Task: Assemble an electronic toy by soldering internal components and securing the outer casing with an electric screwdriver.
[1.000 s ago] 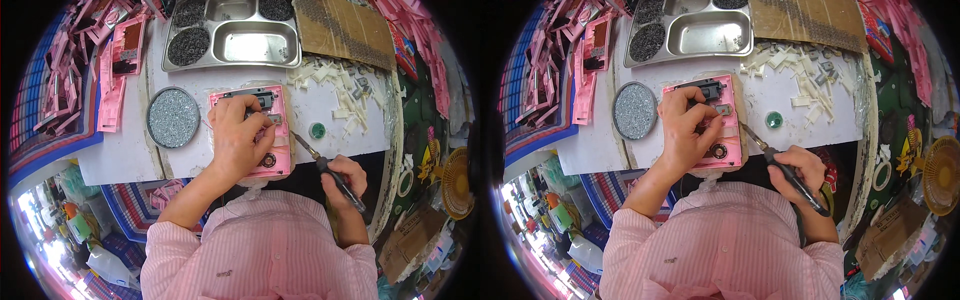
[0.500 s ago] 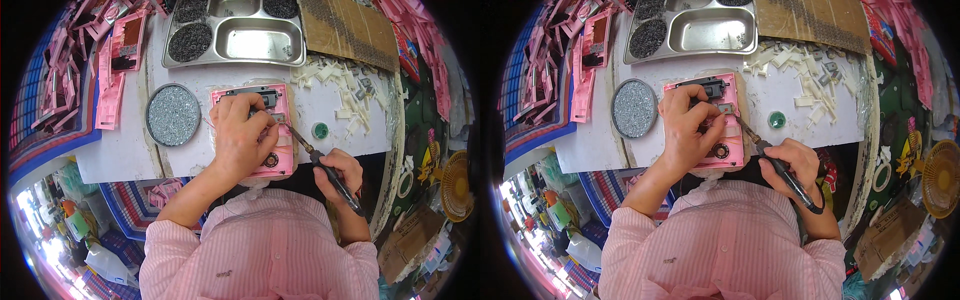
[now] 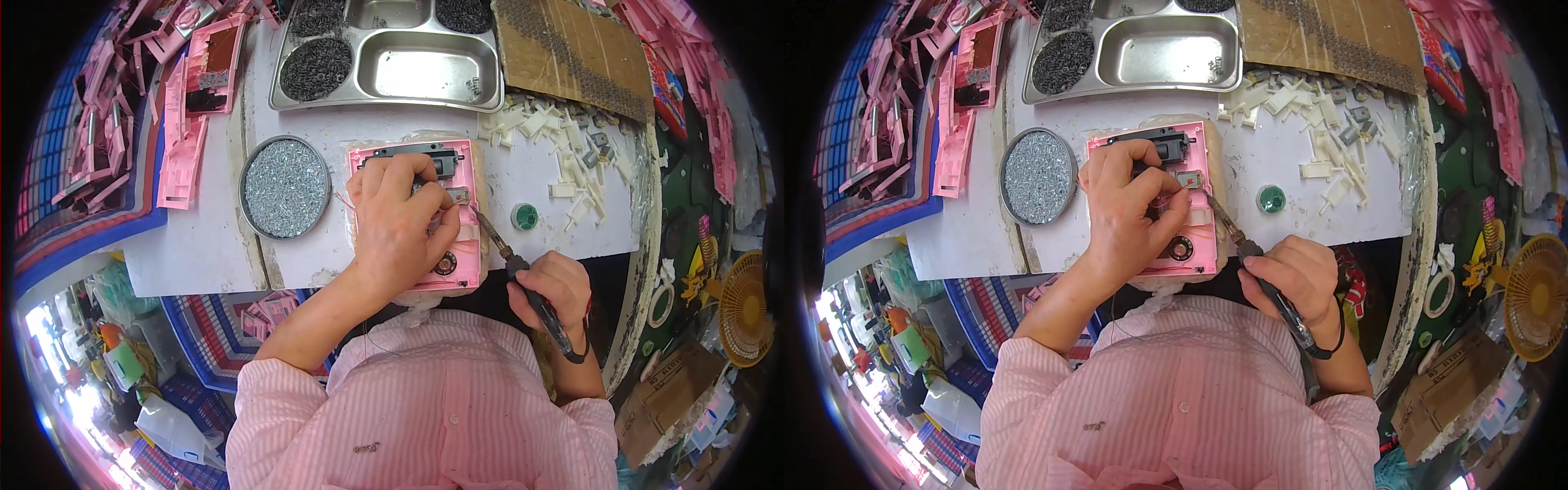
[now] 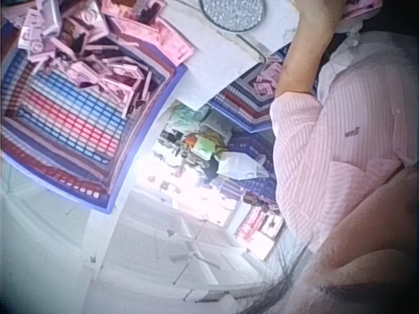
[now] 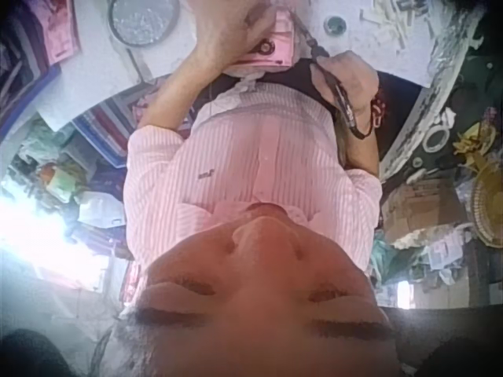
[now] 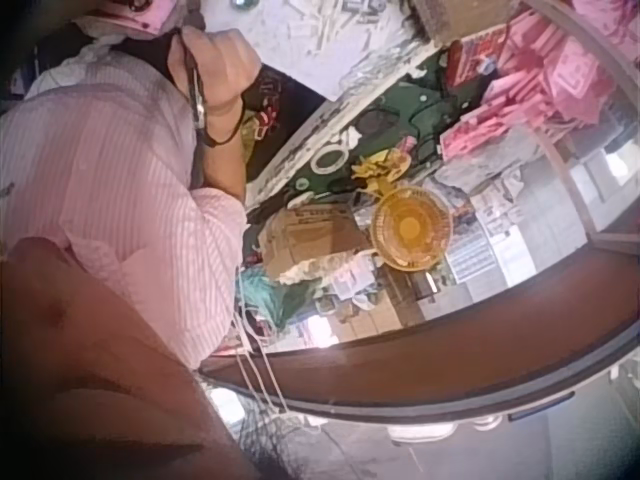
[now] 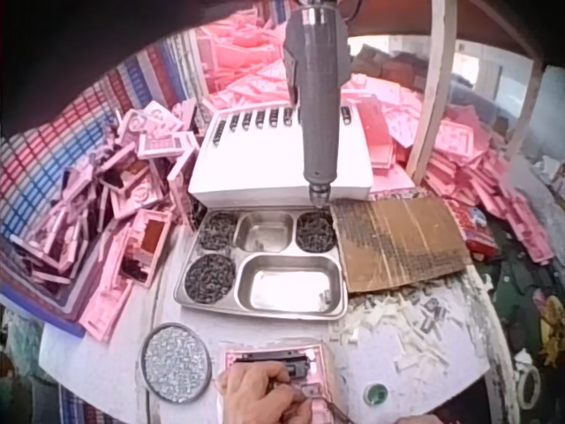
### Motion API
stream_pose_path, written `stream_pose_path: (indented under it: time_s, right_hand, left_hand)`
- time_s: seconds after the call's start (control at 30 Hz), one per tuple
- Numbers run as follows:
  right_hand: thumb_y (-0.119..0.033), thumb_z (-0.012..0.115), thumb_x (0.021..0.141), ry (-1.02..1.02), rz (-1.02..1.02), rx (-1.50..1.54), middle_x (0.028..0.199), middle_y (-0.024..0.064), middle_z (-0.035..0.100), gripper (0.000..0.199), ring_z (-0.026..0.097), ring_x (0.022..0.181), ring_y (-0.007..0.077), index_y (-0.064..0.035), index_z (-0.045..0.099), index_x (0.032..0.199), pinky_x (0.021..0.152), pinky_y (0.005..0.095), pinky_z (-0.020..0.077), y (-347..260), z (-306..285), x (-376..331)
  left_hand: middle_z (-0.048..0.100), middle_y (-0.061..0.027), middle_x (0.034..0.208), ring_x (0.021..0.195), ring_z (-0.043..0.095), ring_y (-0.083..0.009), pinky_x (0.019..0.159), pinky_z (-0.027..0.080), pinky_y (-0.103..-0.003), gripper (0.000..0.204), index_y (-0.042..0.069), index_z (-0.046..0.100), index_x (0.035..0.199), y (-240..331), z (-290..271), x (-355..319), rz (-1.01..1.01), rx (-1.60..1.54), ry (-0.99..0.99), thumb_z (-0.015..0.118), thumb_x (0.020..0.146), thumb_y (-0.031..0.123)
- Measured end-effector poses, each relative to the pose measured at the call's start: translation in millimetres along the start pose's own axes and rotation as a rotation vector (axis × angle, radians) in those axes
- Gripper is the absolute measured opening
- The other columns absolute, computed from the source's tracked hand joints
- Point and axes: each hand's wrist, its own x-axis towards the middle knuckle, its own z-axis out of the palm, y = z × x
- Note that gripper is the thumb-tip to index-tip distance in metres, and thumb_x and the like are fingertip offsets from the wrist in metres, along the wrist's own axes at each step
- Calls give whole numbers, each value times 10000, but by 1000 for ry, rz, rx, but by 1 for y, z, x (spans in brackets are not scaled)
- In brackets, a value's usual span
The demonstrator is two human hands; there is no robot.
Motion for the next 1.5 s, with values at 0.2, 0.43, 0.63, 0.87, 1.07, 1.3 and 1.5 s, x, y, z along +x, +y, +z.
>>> stream_pose_path:
  time_s: [0.2, 0.43, 0.63, 0.87, 1.07, 1.3, 1.5]
  right_hand:
    - [51, 788, 680, 8, 35, 21, 648, 70, 595, 407, 559, 501, 221, -14, 619, 1044, 473, 306, 433, -1, -4, -2]
    - [53, 781, 684, 17, 64, 32, 651, 73, 600, 404, 564, 503, 225, -17, 624, 1049, 479, 307, 442, 0, -6, -2]
    - [49, 779, 699, 76, 103, 70, 644, 71, 598, 359, 560, 500, 211, -15, 644, 1026, 471, 304, 429, 3, -5, 0]
    - [37, 779, 730, 82, 201, 118, 649, 72, 608, 322, 548, 497, 180, -5, 648, 1021, 460, 291, 403, 8, -5, 4]
    - [30, 784, 736, 78, 190, 138, 680, 82, 634, 319, 554, 503, 179, 0, 649, 1024, 462, 292, 411, 10, -3, 5]
    - [41, 783, 728, 60, 172, 128, 711, 84, 652, 326, 563, 512, 188, 1, 652, 1025, 468, 298, 422, 10, -3, 6]
    - [38, 779, 726, 54, 157, 135, 711, 89, 654, 326, 567, 513, 196, 0, 649, 1023, 470, 301, 426, 10, -2, 6]
  left_hand:
    - [581, -31, 1022, 949, 520, -283, 822, 353, -451, 143, 126, 652, 731, 1, 1, 0, 0, 21, 2, 785, 683, 138]
    - [581, -38, 1026, 955, 521, -284, 828, 344, -450, 130, 128, 666, 769, 1, 0, -1, 6, 18, 1, 779, 706, 141]
    - [570, -56, 1013, 954, 520, -278, 837, 336, -442, 105, 126, 686, 811, 2, -1, 0, 39, 90, -14, 760, 748, 166]
    - [553, -66, 1006, 942, 514, -280, 846, 320, -443, 108, 133, 698, 812, 8, -6, 7, 26, 128, -85, 754, 743, 194]
    - [540, -71, 990, 929, 503, -285, 841, 318, -445, 119, 129, 690, 796, 11, -6, 10, 2, 141, -107, 741, 709, 191]
    - [520, -71, 967, 918, 491, -285, 828, 313, -449, 116, 116, 676, 766, 14, -2, 12, -15, 175, -100, 733, 689, 182]
    - [507, -70, 962, 914, 482, -285, 834, 307, -453, 117, 112, 673, 761, 14, -1, 13, -9, 180, -100, 732, 689, 183]
